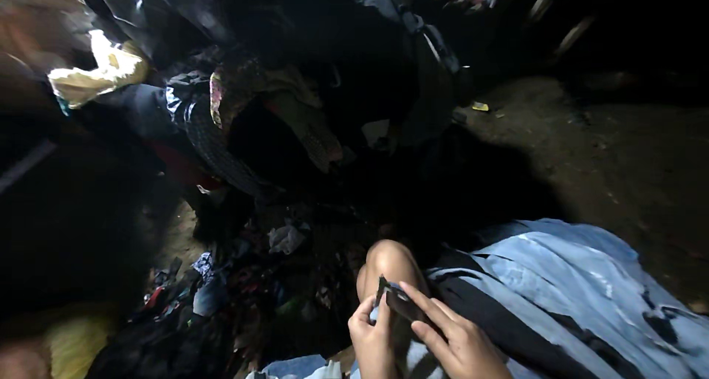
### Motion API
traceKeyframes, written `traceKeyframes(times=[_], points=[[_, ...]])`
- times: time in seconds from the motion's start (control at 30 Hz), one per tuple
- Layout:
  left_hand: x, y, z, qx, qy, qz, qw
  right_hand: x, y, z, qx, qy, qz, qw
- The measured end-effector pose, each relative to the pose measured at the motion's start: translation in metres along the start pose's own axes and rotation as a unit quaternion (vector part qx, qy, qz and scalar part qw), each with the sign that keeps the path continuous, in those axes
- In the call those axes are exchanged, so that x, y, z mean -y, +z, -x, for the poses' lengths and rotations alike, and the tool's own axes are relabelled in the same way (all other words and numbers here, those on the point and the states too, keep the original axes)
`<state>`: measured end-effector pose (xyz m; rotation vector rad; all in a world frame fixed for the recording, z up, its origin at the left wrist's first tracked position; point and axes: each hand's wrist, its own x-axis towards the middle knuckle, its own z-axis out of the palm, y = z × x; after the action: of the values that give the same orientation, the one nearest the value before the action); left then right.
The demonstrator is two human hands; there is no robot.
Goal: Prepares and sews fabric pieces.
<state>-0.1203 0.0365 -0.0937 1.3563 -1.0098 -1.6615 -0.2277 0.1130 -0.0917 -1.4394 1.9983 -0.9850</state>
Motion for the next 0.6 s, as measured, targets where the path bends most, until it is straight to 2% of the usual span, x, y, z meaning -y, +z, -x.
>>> traceKeyframes(times=[0.13, 0.33, 0.43, 0.5, 0.6], points=[[-0.001, -0.001, 0.001, 0.027, -0.007, -0.004, 1.000, -0.004, 0.009, 0.001, -0.030, -0.014, 0.050, 0.998], [0.002, 0.002, 0.004, 0.019, 0.012, -0.034, 0.999, -0.005, 0.022, -0.012, -0.068, -0.005, 0.017, 0.998], [0.002, 0.000, 0.003, 0.022, 0.012, -0.031, 0.999, -0.009, 0.016, -0.017, -0.025, 0.034, -0.155, 0.987], [0.001, -0.002, 0.001, 0.033, 0.010, -0.021, 0.999, -0.009, 0.003, -0.021, 0.032, 0.114, -0.317, 0.941], [0.003, -0.007, -0.004, 0.049, 0.006, -0.010, 0.999, -0.015, -0.009, -0.028, 0.110, 0.204, -0.429, 0.873]])
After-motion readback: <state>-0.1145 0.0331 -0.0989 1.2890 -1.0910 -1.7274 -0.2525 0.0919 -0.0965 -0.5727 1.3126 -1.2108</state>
